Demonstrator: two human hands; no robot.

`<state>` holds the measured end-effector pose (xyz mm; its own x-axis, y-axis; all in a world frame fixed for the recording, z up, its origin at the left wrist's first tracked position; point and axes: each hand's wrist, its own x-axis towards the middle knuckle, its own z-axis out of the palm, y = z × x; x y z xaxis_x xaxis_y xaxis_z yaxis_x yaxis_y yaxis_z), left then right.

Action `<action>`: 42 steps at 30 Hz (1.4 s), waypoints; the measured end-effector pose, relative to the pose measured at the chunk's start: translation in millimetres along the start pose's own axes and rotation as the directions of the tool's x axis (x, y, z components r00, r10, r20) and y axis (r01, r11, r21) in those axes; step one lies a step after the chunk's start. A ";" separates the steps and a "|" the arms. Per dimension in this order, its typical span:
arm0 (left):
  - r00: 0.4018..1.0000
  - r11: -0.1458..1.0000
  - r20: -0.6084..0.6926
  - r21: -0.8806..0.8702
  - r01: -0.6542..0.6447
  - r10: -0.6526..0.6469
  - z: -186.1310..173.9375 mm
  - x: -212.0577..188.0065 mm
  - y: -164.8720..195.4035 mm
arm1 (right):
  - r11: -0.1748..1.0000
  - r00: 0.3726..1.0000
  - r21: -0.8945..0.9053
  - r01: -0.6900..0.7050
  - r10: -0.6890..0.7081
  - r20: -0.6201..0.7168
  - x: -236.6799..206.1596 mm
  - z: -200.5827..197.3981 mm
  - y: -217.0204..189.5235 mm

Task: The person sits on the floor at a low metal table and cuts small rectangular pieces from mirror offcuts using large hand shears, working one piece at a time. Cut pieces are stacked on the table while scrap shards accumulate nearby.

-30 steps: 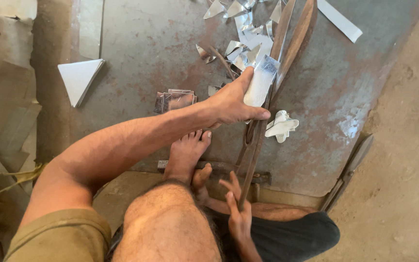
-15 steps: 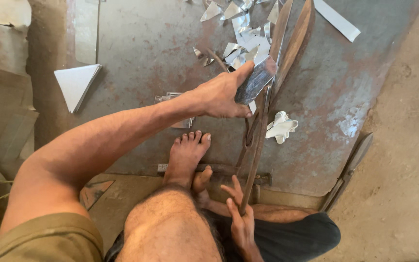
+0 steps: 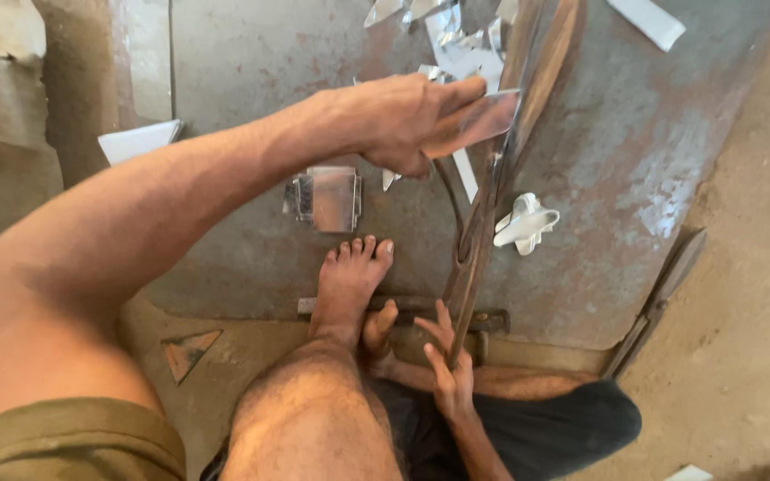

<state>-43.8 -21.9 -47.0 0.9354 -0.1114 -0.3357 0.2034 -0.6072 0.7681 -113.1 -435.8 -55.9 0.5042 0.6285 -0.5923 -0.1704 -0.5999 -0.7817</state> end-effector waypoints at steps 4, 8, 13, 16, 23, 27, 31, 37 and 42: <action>0.992 0.987 -0.072 -0.118 -0.113 0.105 4.6 -8.3 3.2 | 0.996 0.996 0.040 -0.079 0.081 -0.028 -13.5 2.8 -8.2; 0.997 0.999 0.074 0.029 -0.038 0.036 -11.2 0.5 4.0 | 0.997 0.999 0.076 0.008 -0.004 -0.054 -5.5 7.2 -1.6; 0.925 0.905 0.332 0.424 0.031 -0.187 -39.6 31.9 13.9 | 0.994 0.993 -0.076 0.082 -0.088 -0.082 7.7 4.6 10.3; 0.968 0.906 0.230 0.424 -0.005 -0.102 -56.8 23.6 26.1 | 0.995 0.994 -0.077 0.063 -0.070 -0.086 7.9 3.3 11.1; 0.293 0.606 -0.874 -0.481 -0.634 -0.386 22.4 -43.7 47.4 | 0.998 0.992 -0.004 0.066 -0.066 -0.109 6.6 5.4 12.0; 0.536 -0.093 -0.457 -0.693 -0.715 -0.710 108.4 -12.3 49.6 | 0.996 0.991 -0.044 0.077 -0.081 -0.105 6.4 4.8 15.2; 0.525 -0.127 -0.524 -0.617 -0.777 -0.670 120.2 17.2 46.0 | 0.995 0.988 -0.045 0.087 -0.092 -0.120 10.0 5.4 12.3; 0.415 0.015 -0.565 -0.604 -0.797 -0.713 103.0 30.3 43.0 | 0.998 0.997 0.017 -0.068 0.068 -0.045 -7.1 2.7 -8.8; 0.410 0.055 -0.599 -0.606 -0.794 -0.688 113.7 26.5 41.1 | 0.952 0.965 0.178 -0.249 0.260 -0.041 -25.5 3.0 -13.8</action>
<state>-43.6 -139.3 -86.4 0.4166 0.8435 -0.3391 -0.5562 0.5316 0.6388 -126.2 -442.0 -30.6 0.4769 0.4298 -0.7667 -0.4387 -0.6395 -0.6313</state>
